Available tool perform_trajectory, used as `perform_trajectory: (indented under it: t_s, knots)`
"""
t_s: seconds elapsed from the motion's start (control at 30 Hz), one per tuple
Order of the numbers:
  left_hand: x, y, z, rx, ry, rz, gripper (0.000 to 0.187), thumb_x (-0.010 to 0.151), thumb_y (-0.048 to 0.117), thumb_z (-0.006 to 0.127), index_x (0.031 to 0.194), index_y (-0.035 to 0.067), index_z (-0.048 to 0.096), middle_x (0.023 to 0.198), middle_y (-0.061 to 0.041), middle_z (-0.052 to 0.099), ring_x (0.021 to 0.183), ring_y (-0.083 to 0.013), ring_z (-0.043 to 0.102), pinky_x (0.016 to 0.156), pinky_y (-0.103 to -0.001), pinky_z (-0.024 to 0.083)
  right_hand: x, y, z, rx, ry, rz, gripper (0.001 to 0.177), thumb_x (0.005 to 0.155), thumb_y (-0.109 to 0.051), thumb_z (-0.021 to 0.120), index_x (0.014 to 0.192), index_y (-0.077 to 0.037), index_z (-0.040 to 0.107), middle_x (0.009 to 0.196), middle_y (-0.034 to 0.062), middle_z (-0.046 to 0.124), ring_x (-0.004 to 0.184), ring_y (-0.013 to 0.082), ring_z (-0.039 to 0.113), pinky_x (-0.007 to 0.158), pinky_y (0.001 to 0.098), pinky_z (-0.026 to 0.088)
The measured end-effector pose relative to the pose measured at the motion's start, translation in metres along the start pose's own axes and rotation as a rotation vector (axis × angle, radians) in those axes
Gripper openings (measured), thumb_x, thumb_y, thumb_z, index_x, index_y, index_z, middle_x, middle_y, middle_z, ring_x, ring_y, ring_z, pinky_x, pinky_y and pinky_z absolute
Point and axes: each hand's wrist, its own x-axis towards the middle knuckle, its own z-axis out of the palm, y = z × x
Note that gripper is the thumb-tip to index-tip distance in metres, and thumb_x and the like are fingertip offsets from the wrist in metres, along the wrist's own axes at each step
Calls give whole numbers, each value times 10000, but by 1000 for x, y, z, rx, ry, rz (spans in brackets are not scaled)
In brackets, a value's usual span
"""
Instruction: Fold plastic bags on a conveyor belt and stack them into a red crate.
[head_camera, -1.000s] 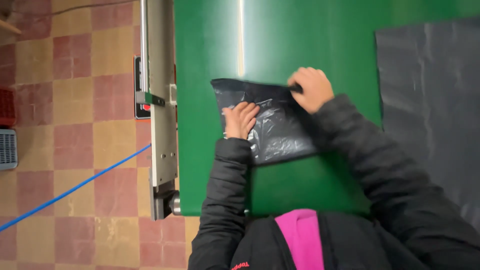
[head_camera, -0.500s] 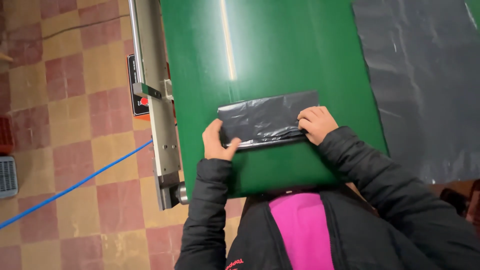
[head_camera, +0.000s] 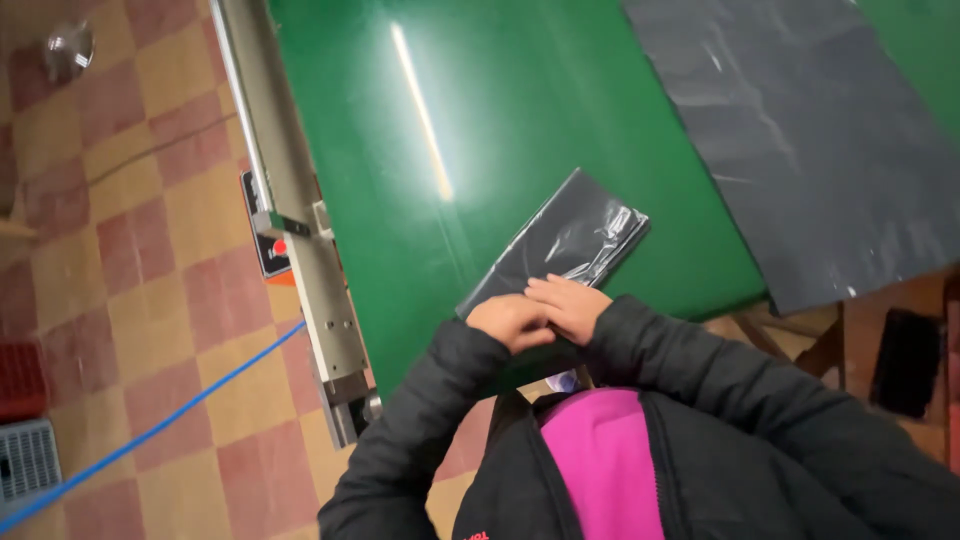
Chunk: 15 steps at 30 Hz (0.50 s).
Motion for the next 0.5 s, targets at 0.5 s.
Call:
perform_trajectory:
  t_s: [0.5]
  knots:
    - [136, -69, 53, 23, 328, -499, 388, 978, 470, 625, 892, 91, 618, 786, -199, 698, 761, -442, 661, 702, -551, 510, -119, 55, 0, 1760, 772, 1100, 440, 985, -149, 511, 1382, 41, 502, 1358, 195, 647, 1200, 328, 675, 1016, 479, 546]
